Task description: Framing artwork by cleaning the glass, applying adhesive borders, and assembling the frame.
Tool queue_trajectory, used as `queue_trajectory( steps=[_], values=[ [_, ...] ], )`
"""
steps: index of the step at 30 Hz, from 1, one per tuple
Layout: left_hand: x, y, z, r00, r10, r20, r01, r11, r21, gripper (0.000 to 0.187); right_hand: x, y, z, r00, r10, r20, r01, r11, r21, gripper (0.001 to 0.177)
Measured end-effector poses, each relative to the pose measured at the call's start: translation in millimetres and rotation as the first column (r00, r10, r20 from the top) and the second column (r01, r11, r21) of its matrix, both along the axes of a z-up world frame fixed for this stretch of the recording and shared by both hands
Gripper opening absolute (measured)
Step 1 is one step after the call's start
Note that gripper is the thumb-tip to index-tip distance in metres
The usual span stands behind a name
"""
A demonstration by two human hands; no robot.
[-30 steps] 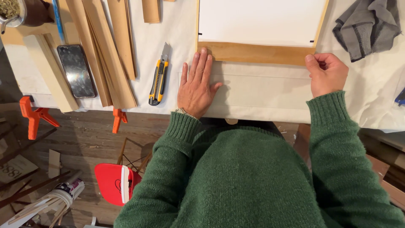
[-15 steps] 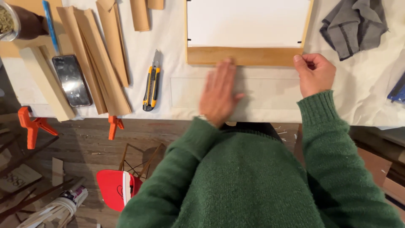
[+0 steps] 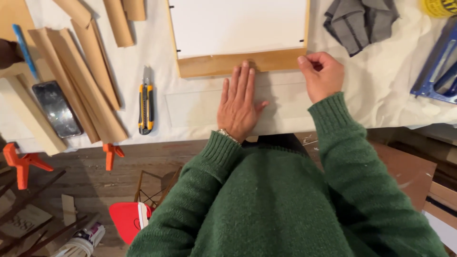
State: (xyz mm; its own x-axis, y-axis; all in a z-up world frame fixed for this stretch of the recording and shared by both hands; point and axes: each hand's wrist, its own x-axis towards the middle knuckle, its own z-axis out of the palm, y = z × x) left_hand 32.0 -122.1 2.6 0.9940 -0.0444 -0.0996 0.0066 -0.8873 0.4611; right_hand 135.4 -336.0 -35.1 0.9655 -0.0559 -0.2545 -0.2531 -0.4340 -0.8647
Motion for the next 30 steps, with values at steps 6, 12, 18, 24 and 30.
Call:
queue_trajectory(
  steps=[6, 12, 18, 24, 30],
  values=[
    [-2, -2, -3, 1.0, 0.003, 0.019, -0.004, 0.999, 0.048, 0.091, -1, 6, 11, 1.0, 0.009, 0.012, -0.009, 0.997, -0.077, 0.02],
    [4, -17, -2, 0.999, -0.032, 0.015, 0.031, 0.998, 0.049, 0.091, -5, 3, 11, 0.995, 0.007, 0.103, -0.004, 1.0, -0.031, 0.019],
    [12, -43, 9, 0.985, -0.171, 0.005, 0.171, 0.985, 0.015, 0.089, -6, -10, 13, 0.991, -0.113, -0.074, 0.13, 0.952, 0.278, 0.015],
    [16, -55, 8, 0.979, -0.203, 0.02, 0.203, 0.979, -0.007, 0.088, -7, -12, 14, 0.999, -0.048, -0.009, 0.049, 0.973, 0.223, 0.023],
    [17, -59, 9, 0.981, -0.195, 0.005, 0.195, 0.98, 0.03, 0.089, 1, -8, 19, 0.999, 0.011, -0.033, -0.008, 0.996, 0.085, 0.034]
  ],
)
